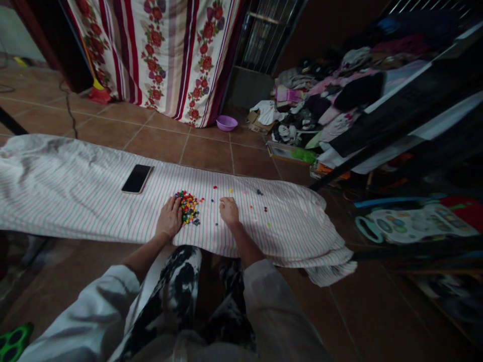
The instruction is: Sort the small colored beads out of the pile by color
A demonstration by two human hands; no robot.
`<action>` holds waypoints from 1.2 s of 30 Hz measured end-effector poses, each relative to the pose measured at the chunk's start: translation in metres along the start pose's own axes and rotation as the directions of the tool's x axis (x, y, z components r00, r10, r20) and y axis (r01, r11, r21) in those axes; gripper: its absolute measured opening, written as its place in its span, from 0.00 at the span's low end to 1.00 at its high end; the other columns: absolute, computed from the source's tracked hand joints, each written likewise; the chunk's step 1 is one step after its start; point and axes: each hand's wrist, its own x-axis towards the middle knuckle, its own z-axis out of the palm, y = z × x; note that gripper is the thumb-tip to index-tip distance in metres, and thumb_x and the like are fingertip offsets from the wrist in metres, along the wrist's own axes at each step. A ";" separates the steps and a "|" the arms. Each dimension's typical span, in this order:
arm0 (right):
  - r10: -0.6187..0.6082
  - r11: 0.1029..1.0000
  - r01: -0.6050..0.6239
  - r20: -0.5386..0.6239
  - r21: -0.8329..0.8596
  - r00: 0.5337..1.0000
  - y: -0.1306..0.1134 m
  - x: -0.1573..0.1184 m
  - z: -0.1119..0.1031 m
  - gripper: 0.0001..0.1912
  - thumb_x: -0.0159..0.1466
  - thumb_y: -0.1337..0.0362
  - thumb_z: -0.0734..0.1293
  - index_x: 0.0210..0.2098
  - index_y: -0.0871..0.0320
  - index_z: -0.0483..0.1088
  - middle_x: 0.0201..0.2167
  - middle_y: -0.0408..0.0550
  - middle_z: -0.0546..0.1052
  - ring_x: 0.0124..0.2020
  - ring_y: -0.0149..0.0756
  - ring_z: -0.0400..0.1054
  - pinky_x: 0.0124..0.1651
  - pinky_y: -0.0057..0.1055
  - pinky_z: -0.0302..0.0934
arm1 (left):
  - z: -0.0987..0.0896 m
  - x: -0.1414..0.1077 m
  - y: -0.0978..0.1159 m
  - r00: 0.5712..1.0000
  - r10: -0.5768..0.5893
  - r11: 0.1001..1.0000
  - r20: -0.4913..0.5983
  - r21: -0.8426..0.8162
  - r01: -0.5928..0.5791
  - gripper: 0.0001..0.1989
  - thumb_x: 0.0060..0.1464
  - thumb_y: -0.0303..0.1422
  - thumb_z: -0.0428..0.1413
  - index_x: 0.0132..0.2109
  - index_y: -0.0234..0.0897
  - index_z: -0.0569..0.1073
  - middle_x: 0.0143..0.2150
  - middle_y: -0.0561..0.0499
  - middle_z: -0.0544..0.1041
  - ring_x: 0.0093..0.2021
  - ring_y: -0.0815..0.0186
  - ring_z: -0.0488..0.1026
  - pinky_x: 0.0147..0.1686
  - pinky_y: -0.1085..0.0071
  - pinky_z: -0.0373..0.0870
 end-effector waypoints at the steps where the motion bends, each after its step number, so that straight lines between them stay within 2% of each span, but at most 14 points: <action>1: -0.007 1.000 0.007 -0.016 0.006 1.000 -0.001 0.000 0.000 0.15 0.64 0.73 0.60 0.45 0.57 0.74 0.46 0.53 0.72 0.46 0.37 0.67 0.50 0.30 0.60 | 0.000 0.000 0.000 1.000 -0.002 1.000 0.001 -0.005 0.002 0.26 0.64 0.37 0.36 0.62 0.28 0.63 0.66 0.35 0.62 0.68 0.52 0.56 0.63 0.52 0.59; 5: -0.080 0.995 0.082 -0.025 0.059 0.996 -0.012 -0.002 0.003 0.15 0.65 0.71 0.59 0.46 0.56 0.74 0.46 0.51 0.72 0.47 0.36 0.67 0.51 0.29 0.60 | 0.000 0.001 0.000 1.000 -0.007 1.000 0.000 -0.026 0.007 0.27 0.64 0.37 0.36 0.62 0.27 0.62 0.66 0.34 0.62 0.68 0.53 0.56 0.64 0.53 0.58; 9: -0.195 0.973 0.183 0.081 0.138 0.977 -0.034 -0.003 0.015 0.13 0.66 0.68 0.60 0.44 0.53 0.75 0.43 0.47 0.74 0.45 0.34 0.68 0.51 0.29 0.60 | 0.002 0.001 -0.002 1.000 -0.003 0.999 -0.027 -0.043 0.002 0.26 0.65 0.38 0.36 0.62 0.28 0.62 0.65 0.34 0.63 0.68 0.53 0.56 0.63 0.51 0.59; 12: -0.234 0.965 0.214 0.123 0.155 0.964 -0.051 -0.003 0.027 0.13 0.66 0.69 0.60 0.43 0.53 0.75 0.43 0.47 0.74 0.45 0.33 0.68 0.51 0.28 0.60 | 0.004 0.000 -0.002 0.999 0.002 0.999 -0.044 -0.046 -0.004 0.26 0.65 0.37 0.36 0.62 0.28 0.62 0.65 0.35 0.63 0.68 0.53 0.56 0.63 0.52 0.59; 16: -0.172 0.980 0.163 0.071 0.114 0.983 -0.066 -0.001 0.037 0.14 0.66 0.70 0.58 0.43 0.56 0.74 0.43 0.51 0.74 0.47 0.36 0.67 0.52 0.30 0.60 | 0.004 0.000 -0.001 0.999 -0.008 0.999 -0.037 -0.035 0.006 0.27 0.65 0.37 0.36 0.62 0.24 0.62 0.65 0.33 0.63 0.68 0.52 0.56 0.64 0.52 0.59; 21: -0.086 0.987 0.084 0.009 0.134 0.996 -0.065 -0.004 0.039 0.18 0.64 0.74 0.56 0.48 0.59 0.71 0.45 0.56 0.74 0.51 0.40 0.66 0.55 0.33 0.59 | 0.005 0.000 0.000 0.999 0.003 0.999 -0.042 -0.039 -0.004 0.26 0.64 0.37 0.36 0.62 0.26 0.62 0.65 0.34 0.64 0.68 0.52 0.56 0.63 0.50 0.59; 28: -0.024 0.947 0.042 -0.063 0.319 0.998 -0.054 -0.026 0.048 0.24 0.62 0.74 0.52 0.54 0.57 0.66 0.48 0.51 0.75 0.51 0.36 0.69 0.58 0.33 0.60 | 0.002 0.000 0.002 1.000 -0.011 0.999 -0.013 -0.030 0.011 0.26 0.64 0.37 0.36 0.61 0.25 0.63 0.65 0.33 0.63 0.68 0.52 0.55 0.64 0.51 0.58; 36: 0.008 0.953 0.006 -0.043 0.303 0.999 -0.063 -0.020 0.064 0.29 0.59 0.76 0.53 0.59 0.59 0.63 0.57 0.53 0.69 0.61 0.37 0.61 0.65 0.36 0.55 | 0.001 0.000 0.002 1.000 -0.005 1.000 -0.019 -0.029 0.004 0.26 0.65 0.37 0.36 0.61 0.25 0.63 0.65 0.33 0.63 0.68 0.52 0.55 0.64 0.51 0.58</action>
